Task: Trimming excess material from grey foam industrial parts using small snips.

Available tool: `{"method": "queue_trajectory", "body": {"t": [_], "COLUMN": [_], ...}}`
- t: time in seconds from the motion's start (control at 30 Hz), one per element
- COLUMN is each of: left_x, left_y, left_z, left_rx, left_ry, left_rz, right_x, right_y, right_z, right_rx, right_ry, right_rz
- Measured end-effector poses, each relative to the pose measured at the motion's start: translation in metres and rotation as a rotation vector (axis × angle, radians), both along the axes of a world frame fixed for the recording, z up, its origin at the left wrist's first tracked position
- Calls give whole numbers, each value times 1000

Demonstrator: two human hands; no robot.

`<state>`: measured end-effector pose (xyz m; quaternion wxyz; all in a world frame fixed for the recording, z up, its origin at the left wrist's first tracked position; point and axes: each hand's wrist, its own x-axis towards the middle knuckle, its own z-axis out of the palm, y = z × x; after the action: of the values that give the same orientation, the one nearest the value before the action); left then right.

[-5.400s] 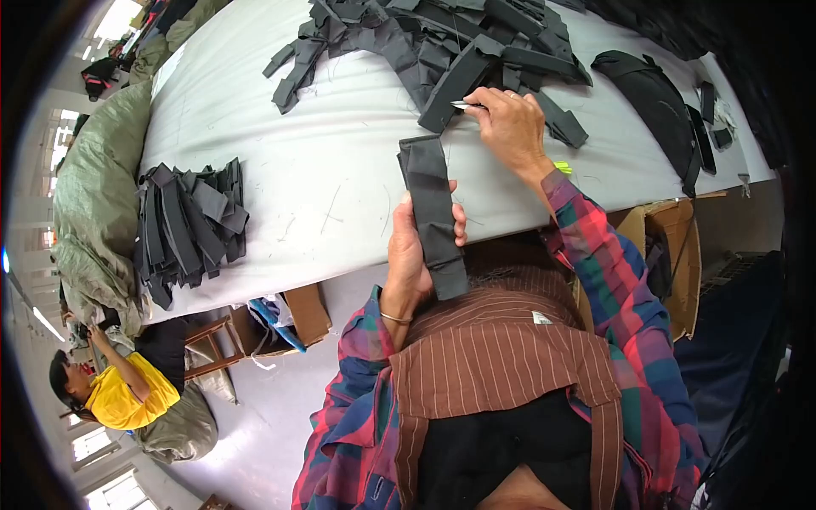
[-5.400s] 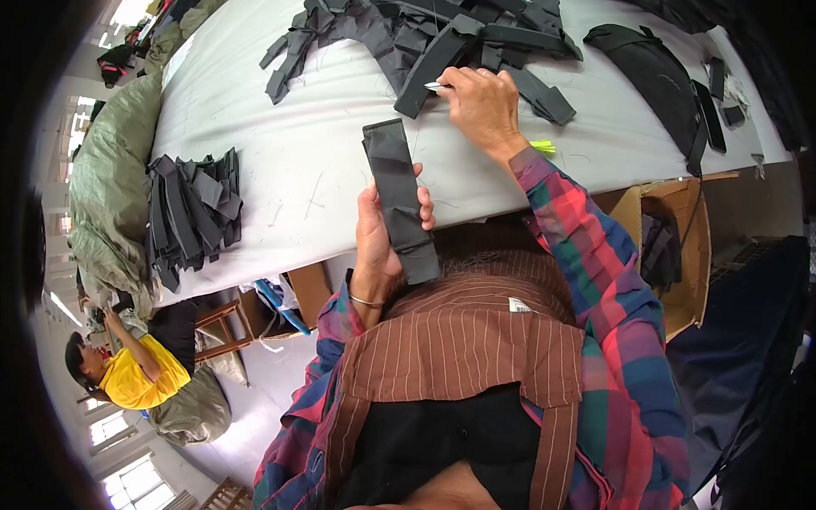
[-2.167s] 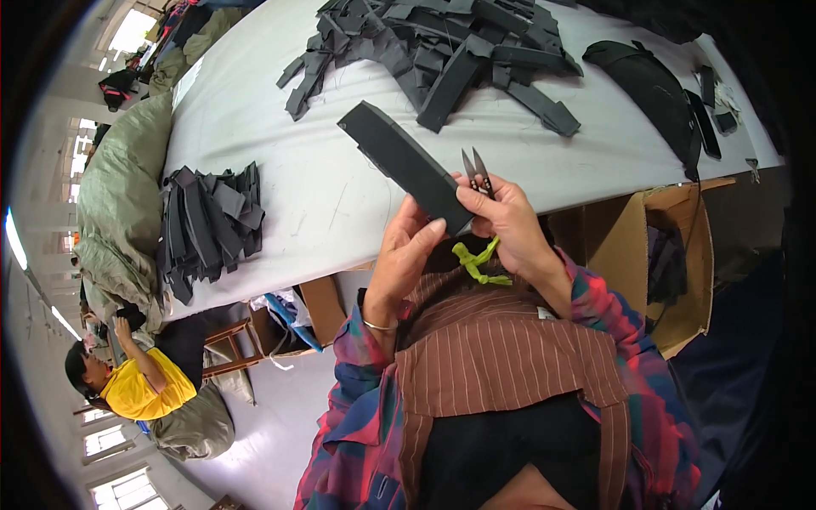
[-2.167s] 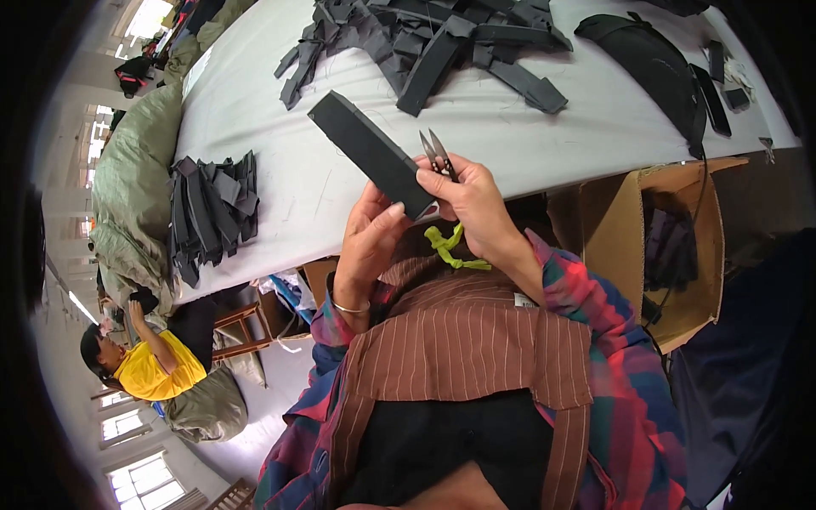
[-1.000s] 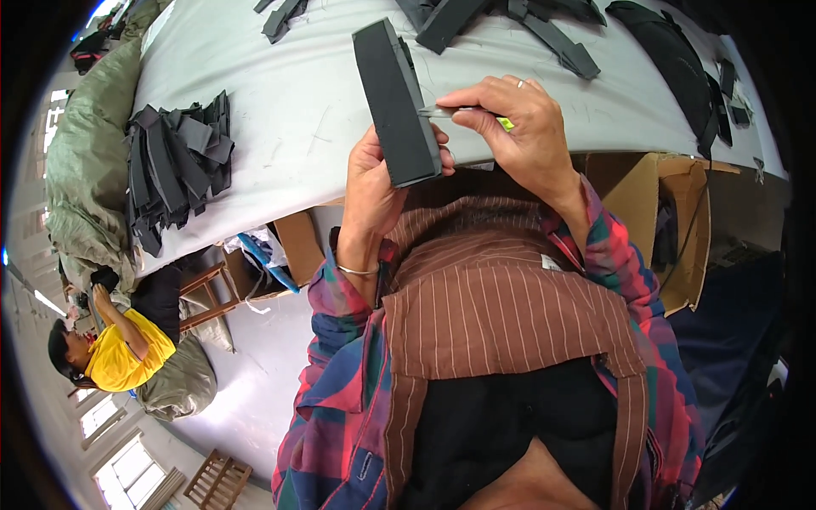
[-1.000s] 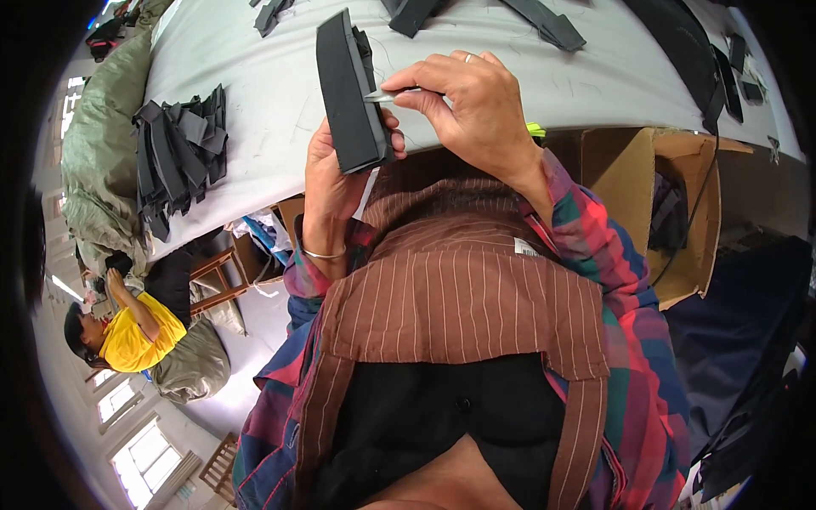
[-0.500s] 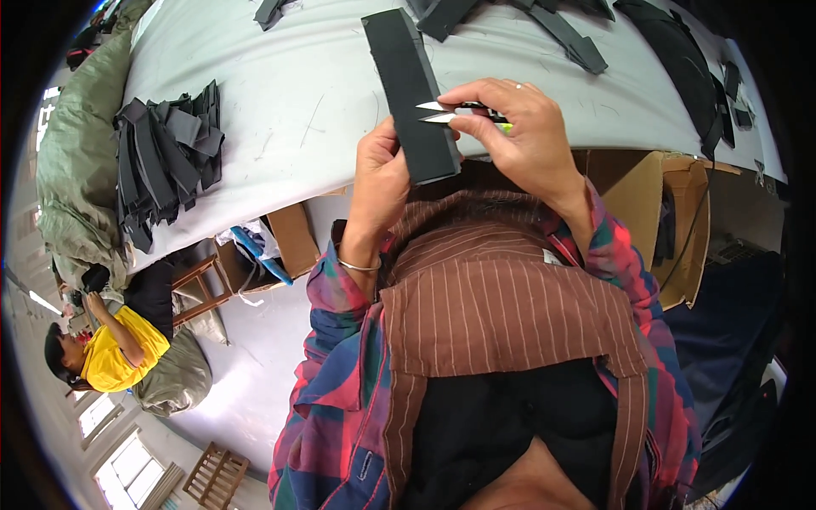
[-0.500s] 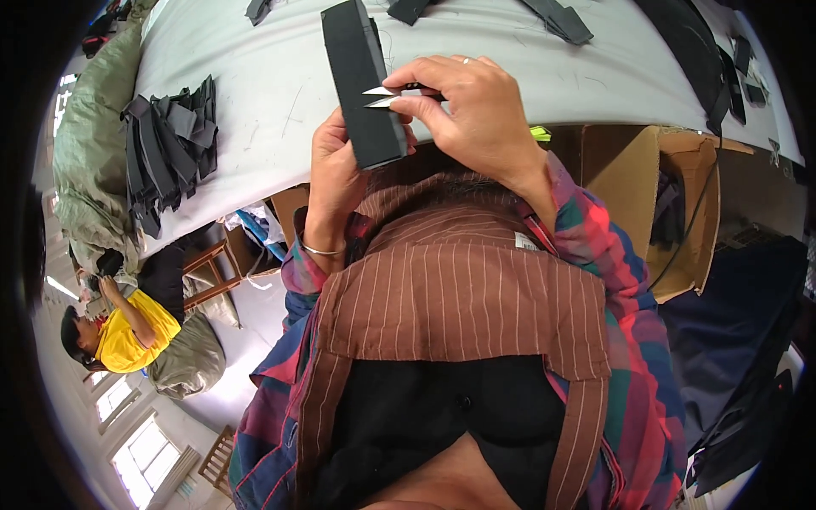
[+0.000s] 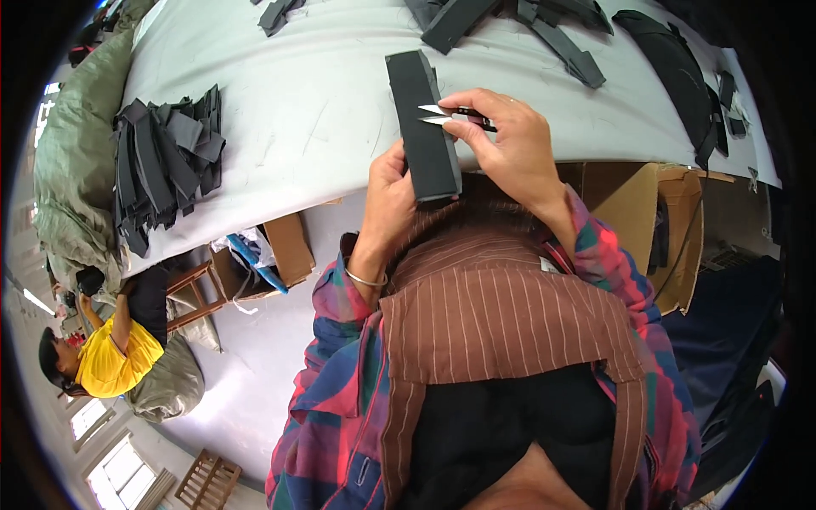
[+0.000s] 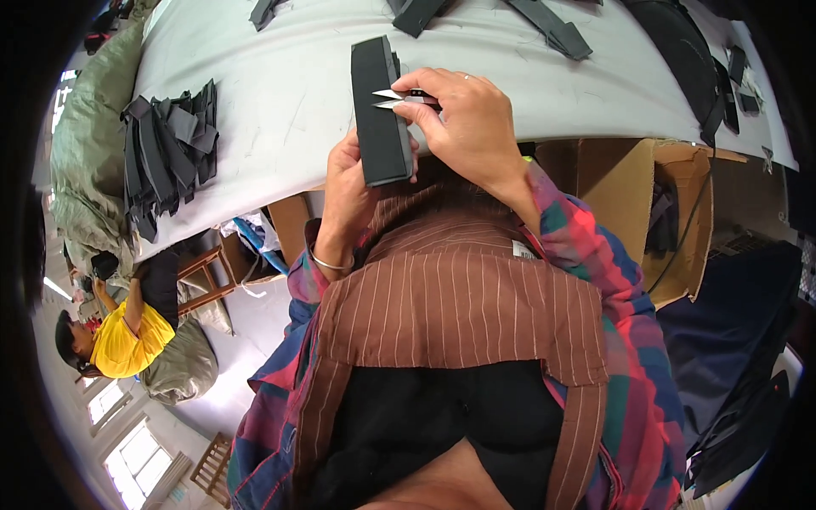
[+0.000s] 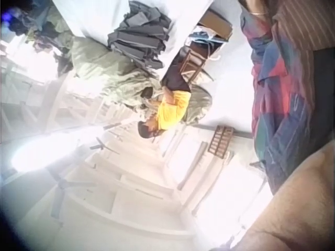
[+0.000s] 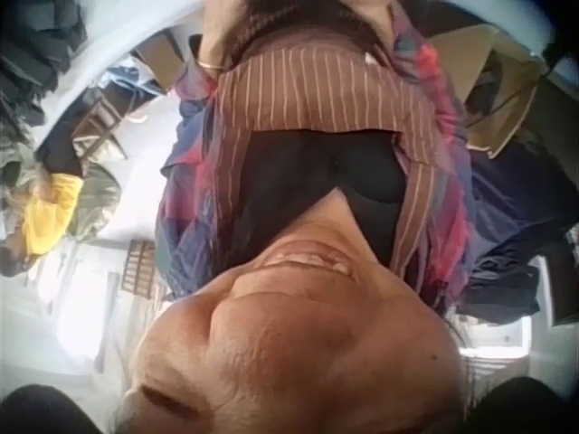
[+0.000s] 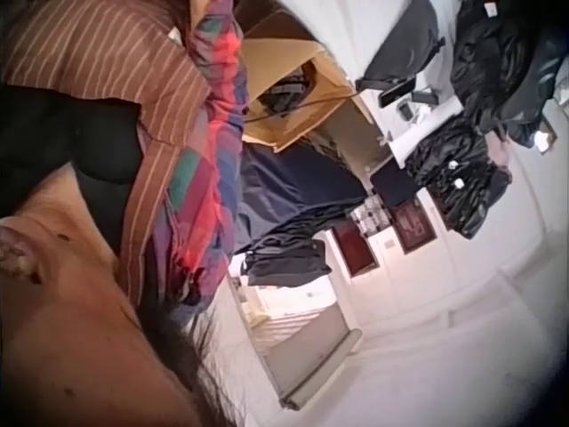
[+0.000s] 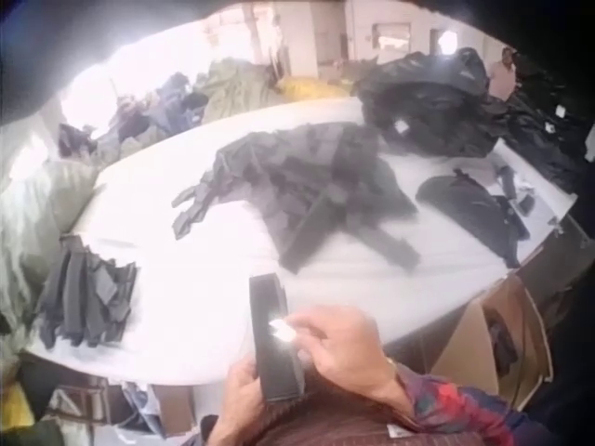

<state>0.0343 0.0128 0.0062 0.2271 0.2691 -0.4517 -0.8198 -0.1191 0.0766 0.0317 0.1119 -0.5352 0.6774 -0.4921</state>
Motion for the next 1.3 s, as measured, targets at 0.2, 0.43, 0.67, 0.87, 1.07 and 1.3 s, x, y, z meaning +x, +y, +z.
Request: {"method": "queue_trajectory", "body": {"t": [0.2,0.43,0.67,0.87,1.07,1.3], "left_x": [5,7,8,14,16,14], "left_y": [18,21,22,22,25,27], "left_z": [-12,-18,-18,-23,-27,-36], "left_rx": [156,206,230,274,283,266], "left_ry": [77,91,108,157,65,53], "left_rz": [-24,-28,-55,-60,-78,-73], "right_x": [-14,-14,-16,-22,-13,-1], "right_y": [-12,-4,-5,-3,-4,-16], "right_z": [-35,-31,-35,-43,-33,-39], "right_rx": [69,185,109,258,154,161], "right_ry": [122,108,116,42,111,157], "right_rz": [-180,-124,-141,-192,-65,-16]}}
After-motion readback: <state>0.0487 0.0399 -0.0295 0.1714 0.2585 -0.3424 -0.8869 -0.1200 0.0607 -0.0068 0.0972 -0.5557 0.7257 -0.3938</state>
